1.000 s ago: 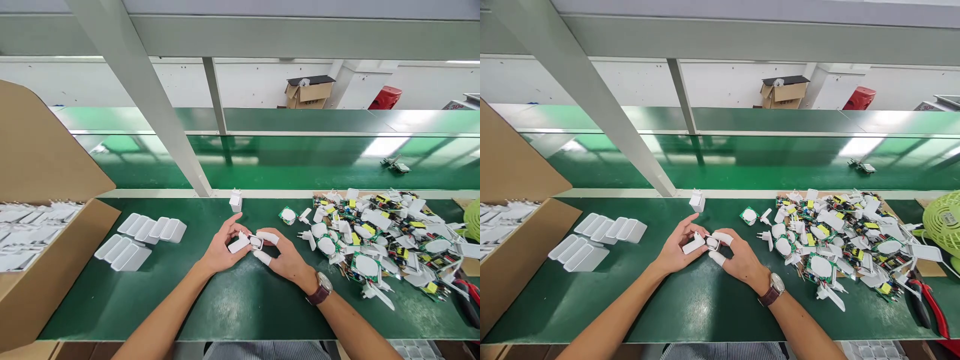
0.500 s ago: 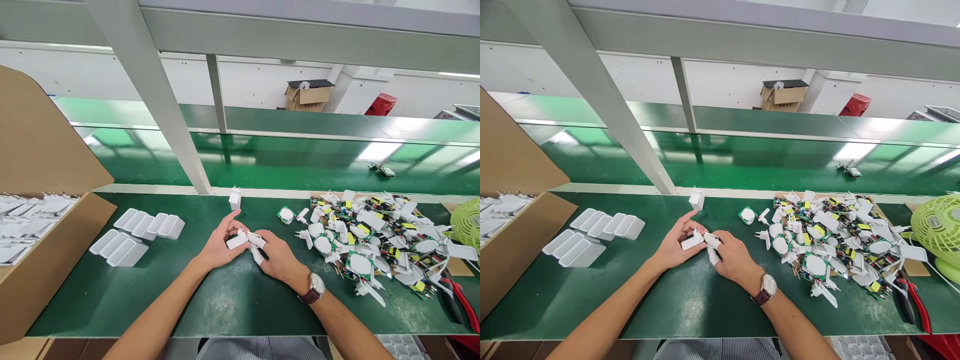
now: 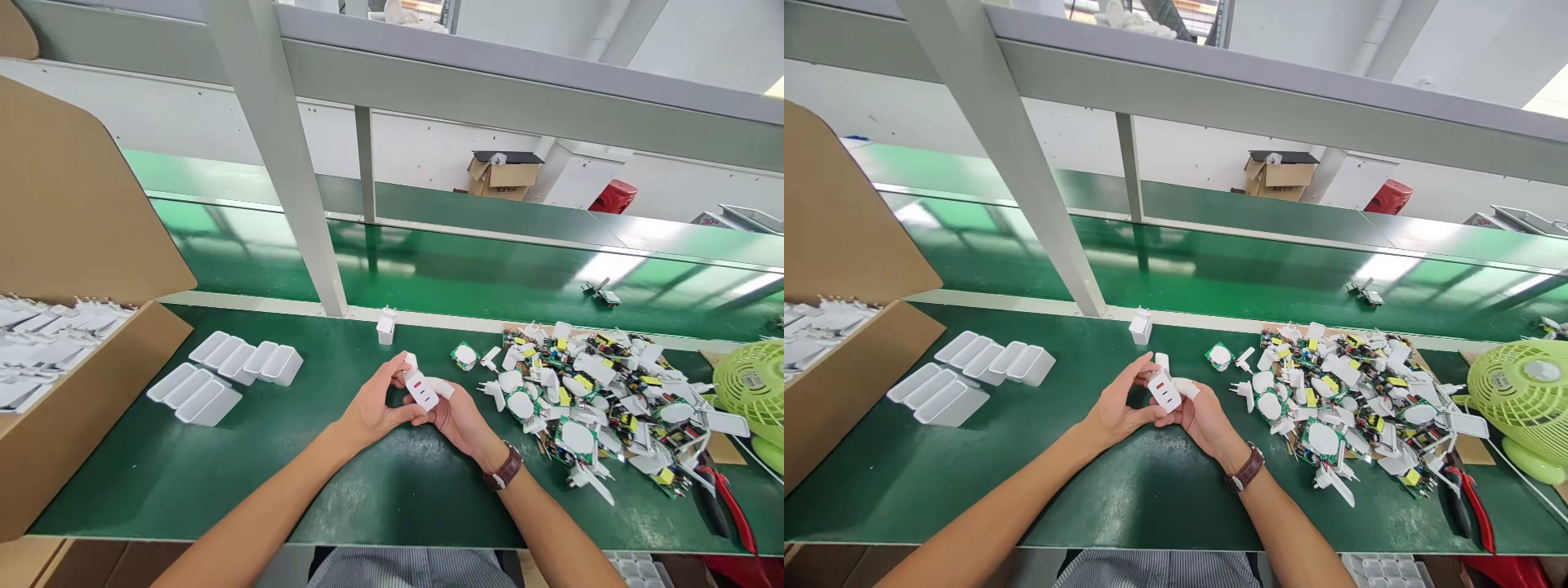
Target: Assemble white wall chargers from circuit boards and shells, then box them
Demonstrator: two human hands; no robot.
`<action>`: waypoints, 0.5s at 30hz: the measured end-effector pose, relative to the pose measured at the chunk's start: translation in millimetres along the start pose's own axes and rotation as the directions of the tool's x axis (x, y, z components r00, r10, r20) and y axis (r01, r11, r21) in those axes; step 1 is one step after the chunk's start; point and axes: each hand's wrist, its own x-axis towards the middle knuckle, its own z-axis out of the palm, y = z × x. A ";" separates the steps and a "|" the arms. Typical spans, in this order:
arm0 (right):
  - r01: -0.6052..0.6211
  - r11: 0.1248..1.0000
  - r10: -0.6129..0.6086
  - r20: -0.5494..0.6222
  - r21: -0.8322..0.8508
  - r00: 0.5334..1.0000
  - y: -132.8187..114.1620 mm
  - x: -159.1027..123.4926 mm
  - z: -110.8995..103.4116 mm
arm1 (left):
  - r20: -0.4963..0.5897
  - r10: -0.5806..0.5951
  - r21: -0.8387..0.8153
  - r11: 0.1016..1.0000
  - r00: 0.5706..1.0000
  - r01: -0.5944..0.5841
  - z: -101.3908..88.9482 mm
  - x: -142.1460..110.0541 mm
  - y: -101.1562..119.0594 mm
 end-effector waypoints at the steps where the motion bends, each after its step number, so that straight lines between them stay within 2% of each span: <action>1: -0.001 1.000 0.001 0.005 -0.006 1.000 0.4 0.3 -0.3 | 0.007 -0.011 -0.007 1.000 1.000 0.011 -0.5 0.0 0.4; 5: 0.068 0.986 -0.073 -0.026 -0.154 0.997 4.7 2.9 -5.6 | 0.000 -0.041 -0.037 0.998 0.999 0.041 -2.6 1.7 3.5; 7: 0.159 0.945 -0.192 -0.091 -0.286 0.977 7.8 3.0 -9.4 | -0.042 -0.058 -0.112 0.992 0.997 0.053 -5.2 4.5 5.7; 9: 0.250 0.815 -0.366 -0.130 -0.522 0.922 10.5 1.2 -13.0 | -0.048 -0.115 -0.186 0.977 0.992 0.104 -9.7 8.4 8.0; 11: 0.281 0.585 -0.517 -0.082 -0.761 0.852 12.0 -1.6 -15.9 | 0.002 -0.171 -0.189 0.968 0.985 0.168 -15.1 12.4 10.4; 12: 0.280 0.478 -0.553 -0.038 -0.833 0.832 12.1 -2.8 -17.3 | 0.035 -0.178 -0.170 0.969 0.983 0.182 -17.7 14.1 11.8; 13: 0.276 0.417 -0.554 -0.002 -0.866 0.832 11.7 -3.6 -18.6 | 0.063 -0.165 -0.158 0.972 0.984 0.173 -19.9 15.6 13.2; 15: 0.266 0.392 -0.491 0.044 -0.880 0.870 9.3 -3.6 -21.3 | 0.105 -0.105 -0.192 0.974 0.989 0.124 -23.4 17.3 16.5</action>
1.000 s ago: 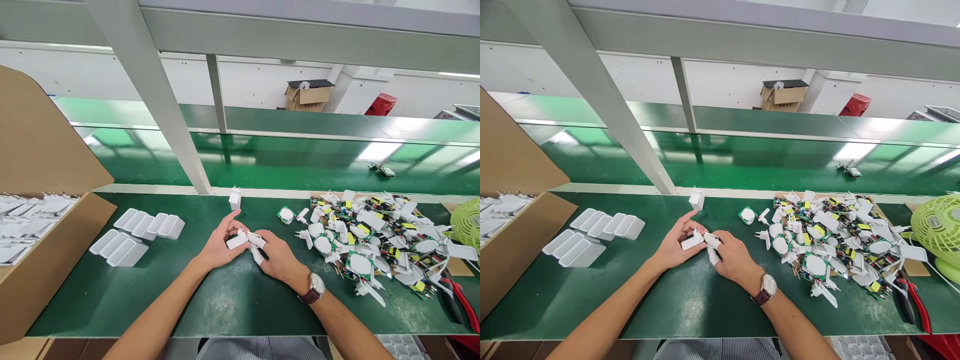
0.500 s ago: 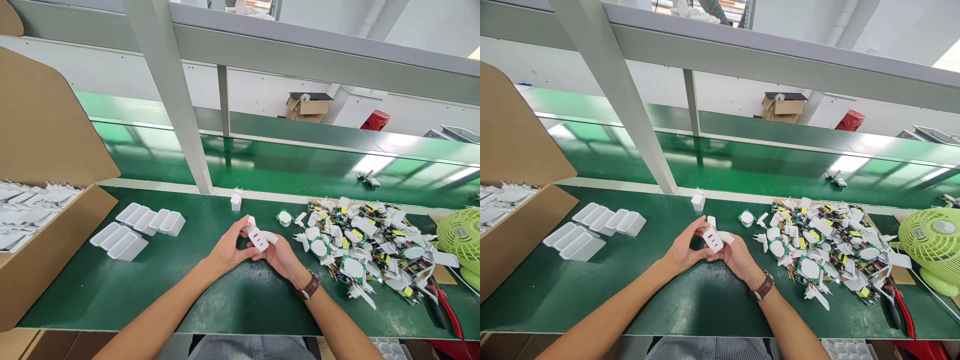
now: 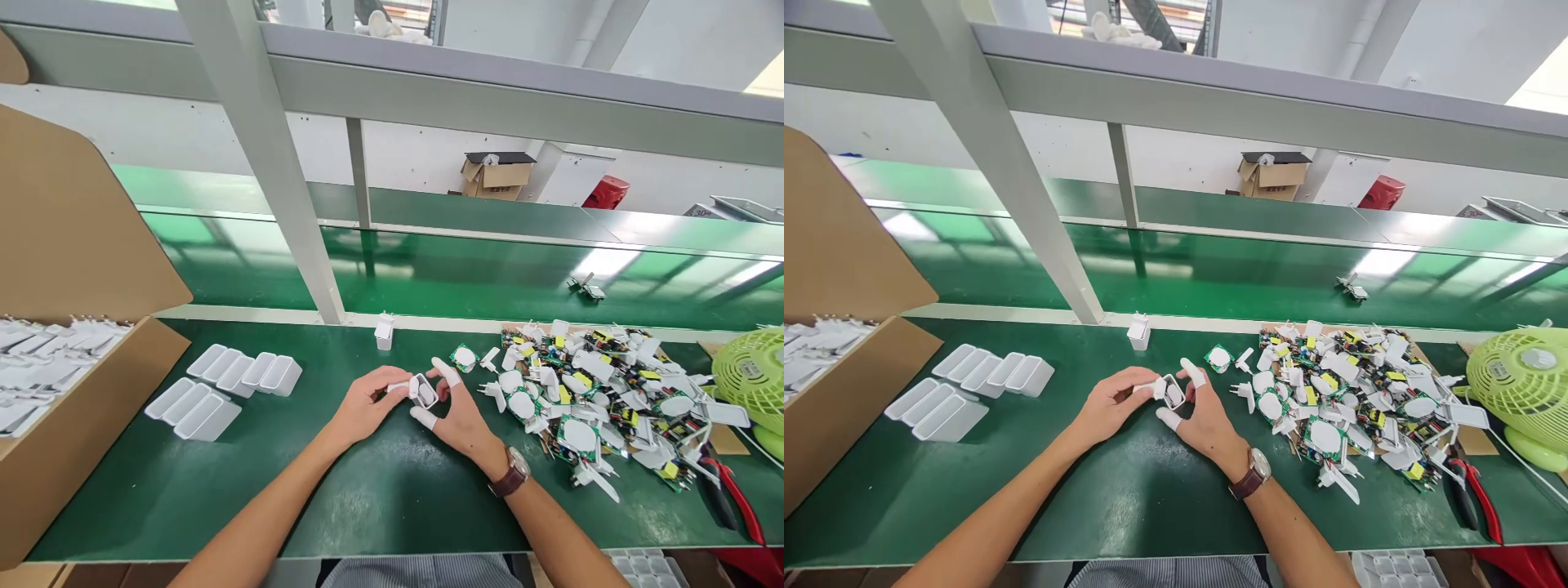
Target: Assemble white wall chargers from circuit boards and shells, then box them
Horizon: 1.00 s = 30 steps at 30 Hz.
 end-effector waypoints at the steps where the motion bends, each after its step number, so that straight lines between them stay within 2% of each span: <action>1: -0.015 1.000 0.015 0.072 0.001 0.997 0.6 1.7 -1.7 | 0.031 0.025 -0.042 0.999 0.999 -0.023 -1.3 0.1 2.1; 4: -0.044 0.999 0.036 0.284 0.022 0.958 0.7 9.7 -6.6 | 0.150 0.042 -0.120 0.992 0.988 -0.024 -7.4 0.1 8.6; 6: -0.022 0.999 0.003 0.340 0.050 0.940 -1.0 15.2 -9.4 | 0.219 0.031 -0.084 0.996 0.975 -0.013 -13.6 1.3 12.8; 12: 0.067 0.996 -0.083 0.333 0.061 0.939 -4.9 18.8 -12.8 | 0.346 0.035 -0.057 0.998 0.938 -0.016 -22.4 11.6 26.0; 14: 0.096 0.993 -0.113 0.299 0.071 0.948 -3.1 17.0 -11.6 | 0.374 0.029 0.009 0.999 0.927 -0.035 -19.6 15.9 30.3; 16: 0.119 0.990 -0.136 0.277 0.076 0.951 -0.1 15.5 -9.7 | 0.381 0.049 0.132 0.986 0.923 -0.106 -15.2 19.4 33.5; 18: 0.119 0.991 -0.132 0.270 0.063 0.954 2.8 14.5 -7.9 | 0.371 0.113 0.246 0.945 0.922 -0.215 -8.5 21.0 34.1; 20: 0.107 0.993 -0.114 0.275 0.040 0.955 4.8 14.0 -7.1 | 0.310 0.202 0.313 0.901 0.929 -0.301 1.4 19.3 30.6; 23: 0.110 0.994 -0.107 0.285 0.009 0.952 4.8 13.5 -8.7 | 0.091 0.301 0.359 0.879 0.949 -0.313 20.9 10.7 18.3; 25: 0.116 0.993 -0.112 0.296 0.004 0.949 2.8 13.2 -11.1 | -0.029 0.329 0.365 0.883 0.944 -0.297 32.3 3.2 9.2; 27: 0.103 0.994 -0.104 0.305 0.019 0.947 -0.2 13.0 -13.7 | -0.059 0.353 0.383 0.872 0.934 -0.305 38.3 -2.6 3.3; 30: 0.072 0.997 -0.079 0.300 0.036 0.951 -4.2 13.4 -15.7 | 0.012 0.395 0.449 0.818 0.918 -0.358 37.0 -5.1 3.6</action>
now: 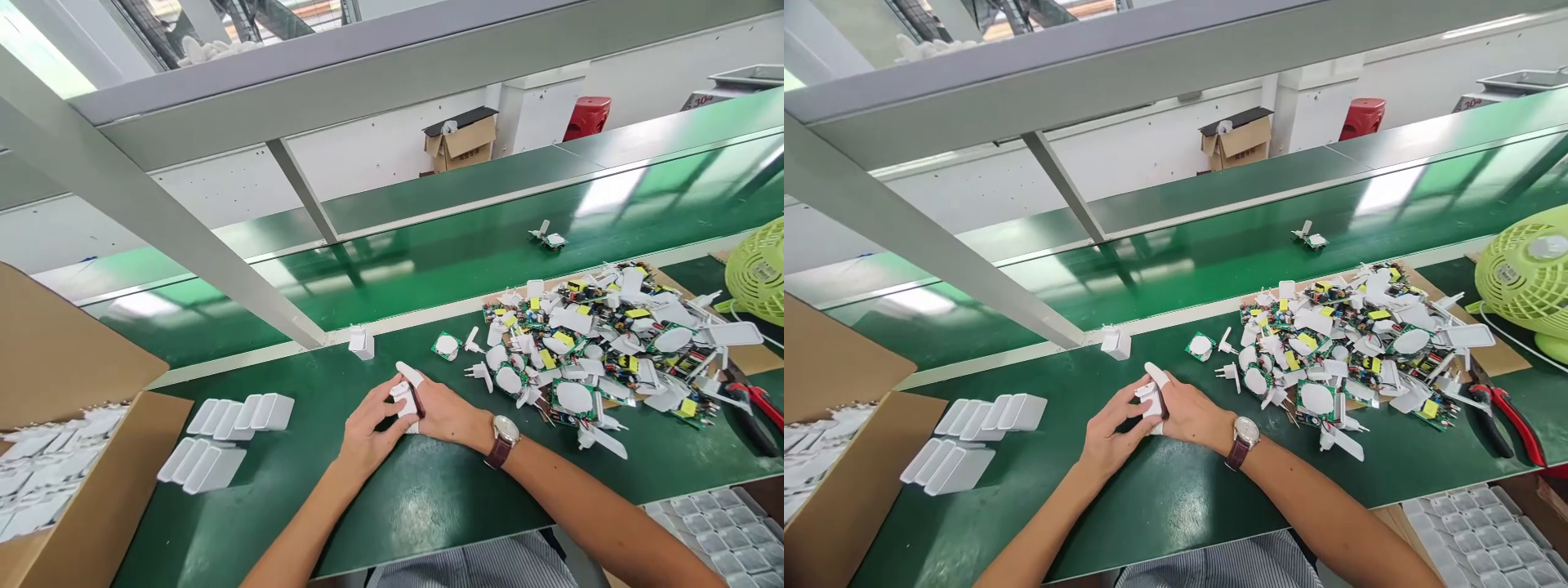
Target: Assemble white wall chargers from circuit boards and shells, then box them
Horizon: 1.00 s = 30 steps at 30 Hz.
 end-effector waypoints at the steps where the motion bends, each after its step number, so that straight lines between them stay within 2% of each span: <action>1: -0.006 1.000 0.006 -0.002 -0.006 1.000 -0.3 0.3 0.0 | 0.030 0.024 0.022 0.999 0.999 -0.025 -2.5 1.4 0.8; 6: 0.023 0.998 -0.023 0.000 -0.058 1.000 8.1 -3.1 2.5 | 0.185 0.042 0.053 0.997 0.982 -0.052 -18.3 9.7 4.1; 8: 0.056 0.998 -0.056 -0.007 -0.039 0.998 13.1 -8.0 3.2 | 0.198 0.018 0.072 0.997 0.980 -0.033 -29.4 8.9 -1.0; 10: 0.064 0.998 -0.064 -0.037 -0.002 0.997 15.5 -12.4 3.3 | 0.161 -0.031 0.132 0.991 0.986 0.010 -46.0 6.4 -12.8; 13: 0.007 1.000 -0.005 -0.112 0.014 0.994 10.7 -9.8 3.8 | 0.054 -0.215 0.241 0.950 0.975 0.196 -76.6 5.5 -40.4; 16: -0.041 0.997 0.032 -0.135 -0.066 0.990 -0.4 13.8 8.5 | -0.017 -0.455 0.257 0.858 0.890 0.444 -98.5 14.6 -69.6; 18: -0.062 0.993 0.048 -0.133 -0.102 0.990 -6.2 40.9 14.5 | -0.002 -0.521 0.214 0.833 0.853 0.510 -102.3 25.2 -85.0; 22: -0.090 0.990 0.072 -0.163 -0.106 0.984 -10.0 97.8 27.7 | 0.048 -0.469 0.155 0.876 0.882 0.458 -90.1 45.7 -102.3; 24: -0.082 0.989 0.061 -0.169 -0.122 0.984 -10.6 114.5 31.3 | 0.057 -0.442 0.149 0.890 0.895 0.430 -81.8 51.6 -105.3; 27: -0.080 0.982 0.049 -0.172 -0.174 0.984 -12.4 116.1 25.9 | 0.069 -0.421 0.137 0.902 0.905 0.409 -78.3 53.7 -102.3; 30: -0.059 0.968 0.017 -0.172 -0.243 0.985 -12.6 92.2 2.0 | 0.057 -0.342 0.244 0.916 0.938 0.319 -99.2 45.9 -89.7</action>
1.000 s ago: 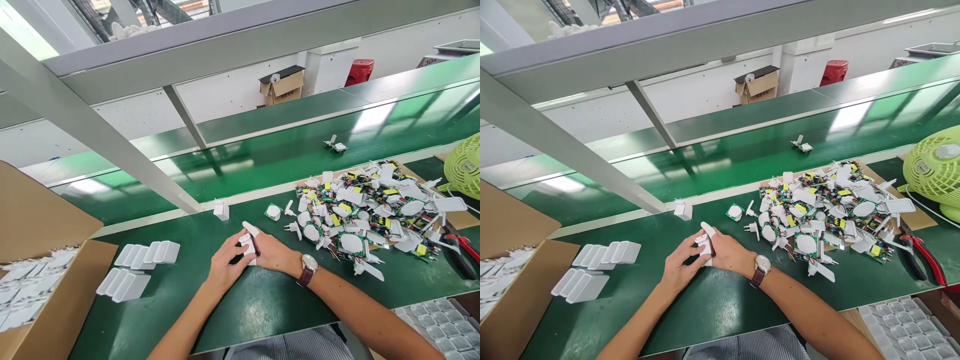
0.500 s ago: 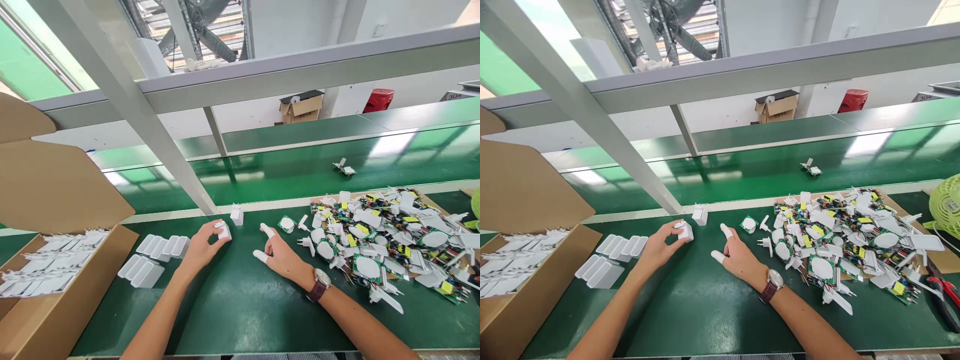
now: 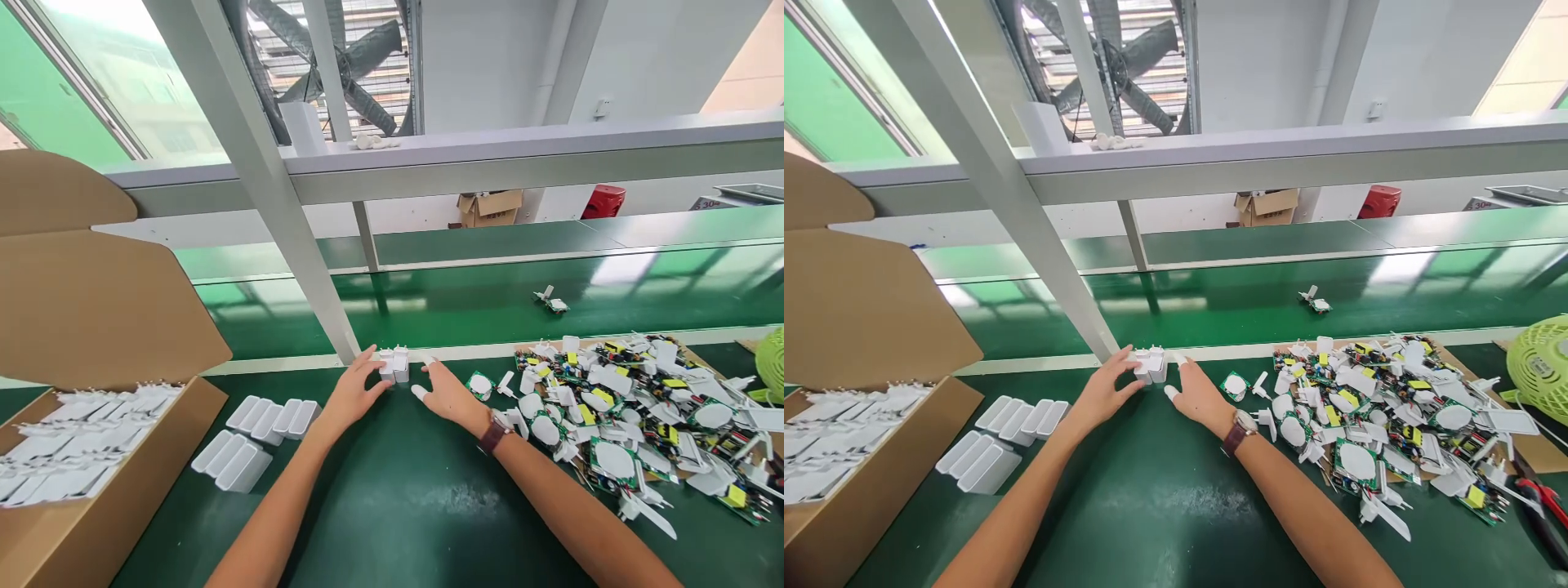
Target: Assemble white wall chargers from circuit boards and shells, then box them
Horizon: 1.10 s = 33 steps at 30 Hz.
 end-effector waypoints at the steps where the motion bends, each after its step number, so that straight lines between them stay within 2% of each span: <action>1: 0.013 0.999 -0.013 -0.004 -0.051 1.000 4.6 -9.6 -12.6 | -0.028 0.045 0.081 0.996 0.999 -0.043 -13.3 -7.6 -0.3; 2: 0.018 0.993 -0.019 -0.005 -0.120 1.000 10.1 -19.9 -25.8 | -0.060 0.091 0.169 0.982 0.994 -0.080 -28.8 -16.8 -2.0; 4: -0.008 0.926 0.013 0.011 -0.377 1.000 23.1 -39.8 -50.7 | -0.117 0.139 0.332 0.939 0.983 -0.093 -61.2 -38.1 -10.2; 6: -0.054 0.829 0.084 0.028 -0.556 0.996 35.1 -54.7 -68.7 | -0.108 0.113 0.474 0.879 0.988 -0.049 -87.4 -60.1 -23.1; 8: -0.077 0.790 0.127 0.039 -0.608 0.991 41.3 -61.9 -76.9 | -0.055 0.049 0.549 0.836 0.997 -0.010 -100.9 -78.0 -36.4; 10: -0.068 0.801 0.121 0.049 -0.595 0.991 39.3 -63.0 -77.0 | 0.001 -0.004 0.557 0.831 1.000 0.003 -101.7 -88.3 -43.8; 13: -0.023 0.831 0.070 0.064 -0.556 0.996 25.8 -63.4 -68.6 | 0.043 -0.022 0.497 0.868 0.999 -0.002 -89.3 -90.2 -34.0; 16: -0.006 0.934 0.055 0.126 -0.357 0.991 14.2 -69.3 -56.9 | 0.098 -0.006 0.336 0.942 0.995 -0.027 -70.4 -84.5 -0.4; 19: -0.063 0.980 0.099 0.186 -0.189 0.977 12.7 -76.1 -47.6 | 0.181 0.014 0.141 0.989 0.983 -0.040 -42.8 -77.1 38.0; 22: -0.033 0.977 0.067 0.154 -0.210 0.986 16.7 -82.6 -44.2 | 0.214 0.088 0.038 0.994 0.973 -0.098 -6.5 -67.0 61.9; 25: 0.058 0.976 -0.030 0.132 -0.208 0.991 23.4 -92.3 -42.8 | 0.208 0.159 0.001 0.987 0.965 -0.163 25.6 -54.8 69.7; 28: 0.095 0.967 -0.066 0.128 -0.236 0.990 33.0 -102.2 -36.1 | 0.202 0.176 -0.073 0.984 0.964 -0.165 41.9 -46.4 69.6; 30: 0.100 0.964 -0.082 0.085 -0.246 0.993 38.1 -106.0 -30.4 | 0.204 0.119 -0.153 0.984 0.972 -0.089 45.0 -45.8 67.3; 33: 0.116 0.977 -0.126 -0.046 -0.181 0.991 36.3 -107.5 -28.8 | 0.202 0.009 -0.271 0.961 0.979 0.047 46.6 -52.4 60.2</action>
